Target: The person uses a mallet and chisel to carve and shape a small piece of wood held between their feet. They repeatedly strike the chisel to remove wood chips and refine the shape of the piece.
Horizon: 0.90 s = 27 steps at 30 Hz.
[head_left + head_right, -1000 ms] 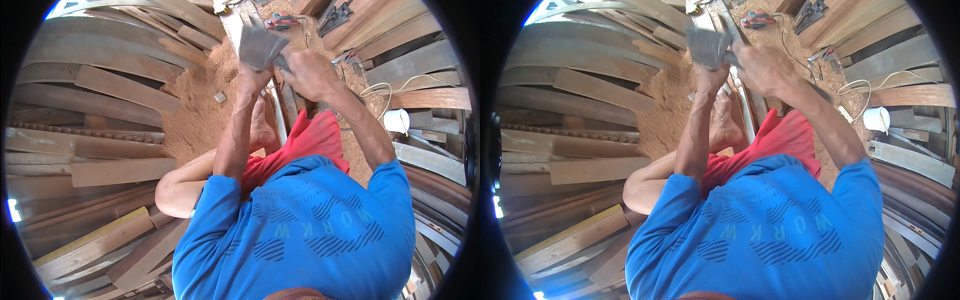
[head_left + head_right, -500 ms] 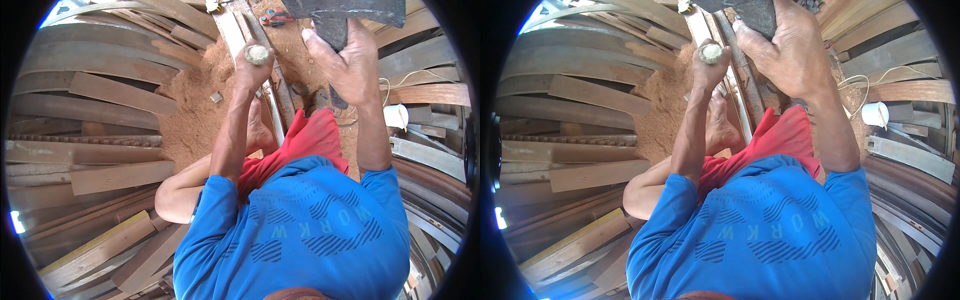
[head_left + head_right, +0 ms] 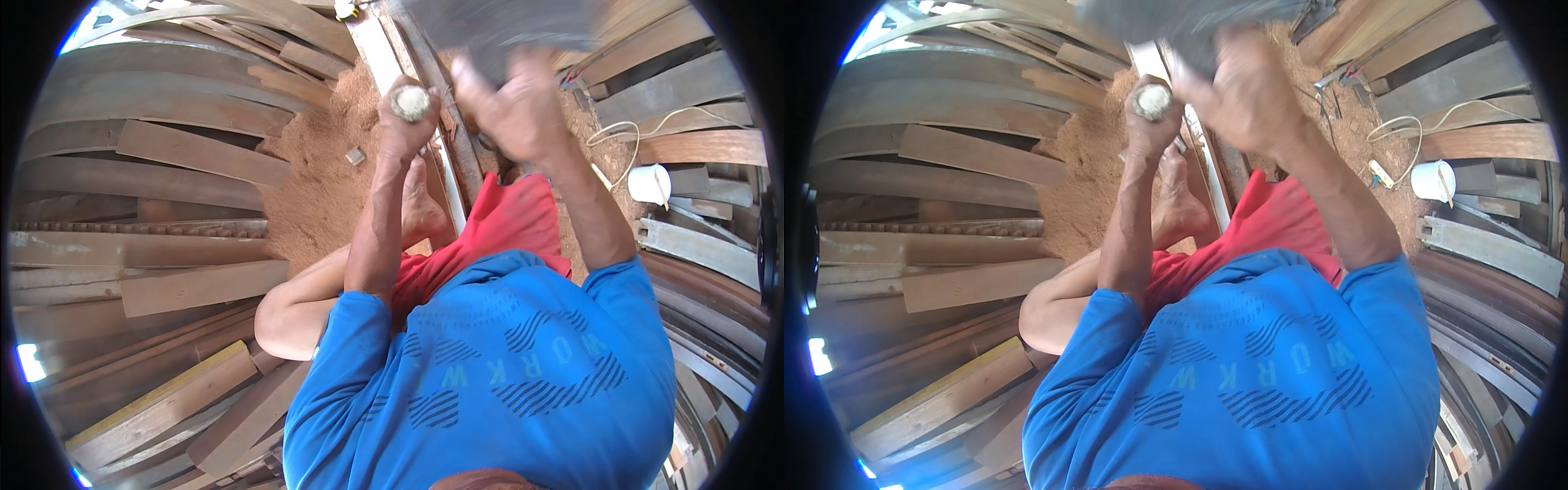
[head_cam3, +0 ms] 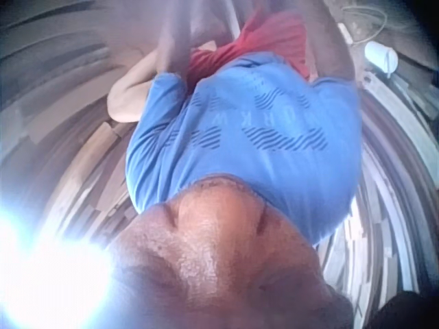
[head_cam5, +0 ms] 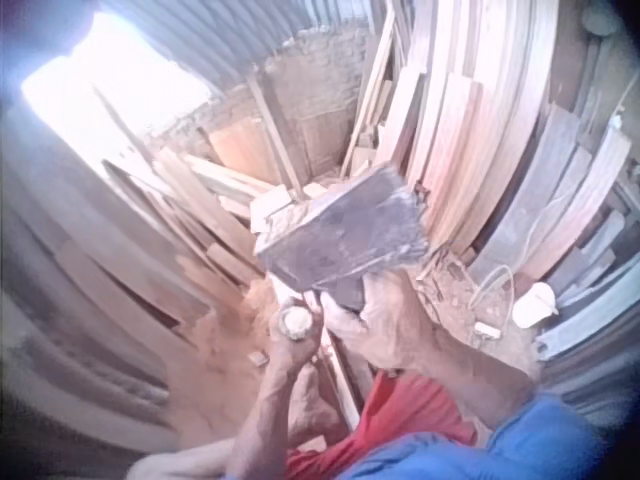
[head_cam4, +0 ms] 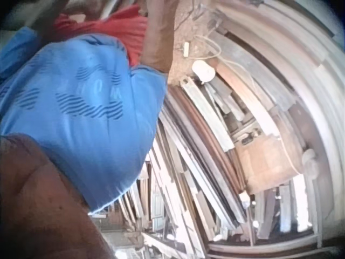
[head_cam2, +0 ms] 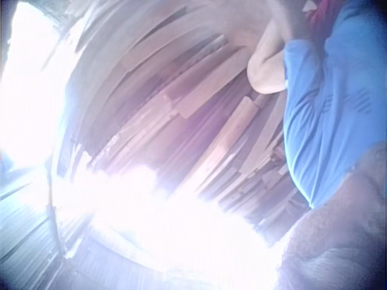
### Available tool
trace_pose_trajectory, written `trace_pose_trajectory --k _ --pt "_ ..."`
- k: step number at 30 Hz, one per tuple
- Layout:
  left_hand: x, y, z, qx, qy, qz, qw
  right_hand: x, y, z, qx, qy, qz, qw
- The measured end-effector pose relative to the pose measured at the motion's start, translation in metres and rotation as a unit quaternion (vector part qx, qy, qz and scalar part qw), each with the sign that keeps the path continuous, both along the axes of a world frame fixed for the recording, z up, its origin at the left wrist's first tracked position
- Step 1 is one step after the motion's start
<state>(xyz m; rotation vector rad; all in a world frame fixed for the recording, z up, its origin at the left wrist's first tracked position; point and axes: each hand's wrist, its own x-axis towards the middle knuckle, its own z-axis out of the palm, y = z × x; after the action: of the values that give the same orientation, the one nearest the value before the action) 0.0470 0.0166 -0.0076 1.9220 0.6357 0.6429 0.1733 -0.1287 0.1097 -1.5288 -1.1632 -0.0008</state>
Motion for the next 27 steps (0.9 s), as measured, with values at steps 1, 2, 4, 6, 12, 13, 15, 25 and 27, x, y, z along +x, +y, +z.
trace_pose_trajectory --k 1,2,4,6,12,13,15,25,27 --pt "0.005 -0.002 -0.005 0.062 -0.047 -0.02 0.997 0.0 -0.002 -0.029 -0.196 -0.078 0.008 0.977" --pt "-0.004 -0.004 -0.013 0.079 -0.025 -0.014 0.996 -0.002 -0.002 -0.032 -0.255 -0.079 0.032 0.963" --pt "-0.001 -0.002 -0.025 0.057 -0.045 -0.013 0.997 -0.003 -0.006 -0.033 -0.381 -0.079 0.067 0.919" --pt "-0.003 -0.01 -0.036 -0.03 -0.099 -0.004 0.995 -0.009 -0.011 -0.024 -0.28 -0.05 0.067 0.956" --pt "0.007 0.004 -0.029 -0.001 -0.028 0.019 0.999 -0.005 -0.008 0.018 -0.062 0.006 0.014 0.998" --pt "0.01 0.004 -0.027 -0.008 -0.026 0.019 0.999 -0.002 -0.008 0.014 -0.073 -0.017 0.011 0.997" --pt "0.013 -0.002 -0.016 0.005 0.026 0.016 1.0 -0.001 -0.009 -0.011 -0.2 -0.062 0.019 0.978" --pt "0.009 -0.01 -0.02 0.014 0.037 -0.01 0.999 -0.003 -0.009 -0.016 -0.114 0.077 0.006 0.99" --pt "0.017 -0.011 -0.024 0.047 0.0 -0.002 0.999 -0.004 -0.006 -0.04 -0.323 -0.017 0.031 0.946"
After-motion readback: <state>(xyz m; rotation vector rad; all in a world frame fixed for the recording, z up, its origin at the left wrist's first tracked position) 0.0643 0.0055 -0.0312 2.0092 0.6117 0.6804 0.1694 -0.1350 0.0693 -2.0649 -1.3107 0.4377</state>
